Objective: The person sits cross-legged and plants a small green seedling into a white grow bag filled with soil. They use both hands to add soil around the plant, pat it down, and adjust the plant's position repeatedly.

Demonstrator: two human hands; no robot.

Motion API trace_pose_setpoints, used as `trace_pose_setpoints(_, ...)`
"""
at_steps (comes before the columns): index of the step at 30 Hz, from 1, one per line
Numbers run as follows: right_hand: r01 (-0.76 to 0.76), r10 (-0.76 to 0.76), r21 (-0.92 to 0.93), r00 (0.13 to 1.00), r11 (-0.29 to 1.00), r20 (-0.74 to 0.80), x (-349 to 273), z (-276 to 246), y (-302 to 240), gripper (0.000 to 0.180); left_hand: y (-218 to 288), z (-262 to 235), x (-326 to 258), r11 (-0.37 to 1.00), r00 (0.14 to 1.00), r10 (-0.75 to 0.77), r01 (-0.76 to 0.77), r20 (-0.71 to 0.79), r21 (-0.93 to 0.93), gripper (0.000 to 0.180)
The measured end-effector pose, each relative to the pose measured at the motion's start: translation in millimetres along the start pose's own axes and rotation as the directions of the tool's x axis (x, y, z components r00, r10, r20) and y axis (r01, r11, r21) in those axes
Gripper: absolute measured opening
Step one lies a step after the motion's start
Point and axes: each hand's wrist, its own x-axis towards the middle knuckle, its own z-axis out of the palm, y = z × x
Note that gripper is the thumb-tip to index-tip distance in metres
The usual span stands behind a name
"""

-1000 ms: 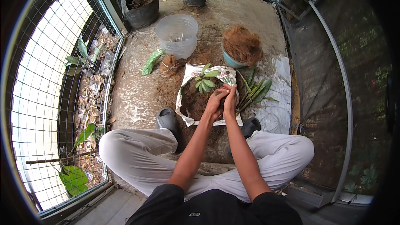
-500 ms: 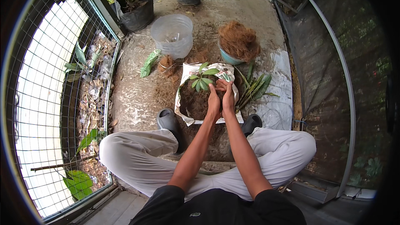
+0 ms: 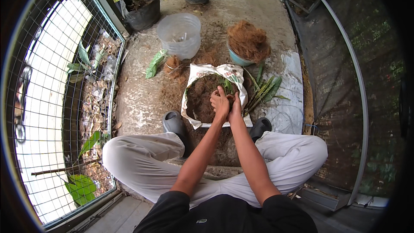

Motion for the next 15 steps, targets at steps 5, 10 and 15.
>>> trace_pose_setpoints(5, -0.131, 0.111, 0.209, 0.988, 0.969, 0.104, 12.8, -25.7, -18.0, 0.044, 4.9, -25.3, -5.7, 0.503, 0.55, 0.785, -0.835, 0.287, 0.223, 0.043)
trace_pose_setpoints(10, -0.201, 0.153, 0.113, 0.929, 0.973, 0.336, 17.6, -21.3, -13.7, 0.041, 1.6, -30.8, 2.0, 0.106, 0.289, 0.742, -0.942, 0.605, 0.319, 0.028)
trace_pose_setpoints(15, -0.207, 0.159, 0.079, 0.903, 0.975, 0.399, 18.2, -33.6, 10.2, 0.038, -11.6, -42.1, 7.3, -0.009, 0.207, 0.781, -0.94, 0.589, 0.342, 0.028)
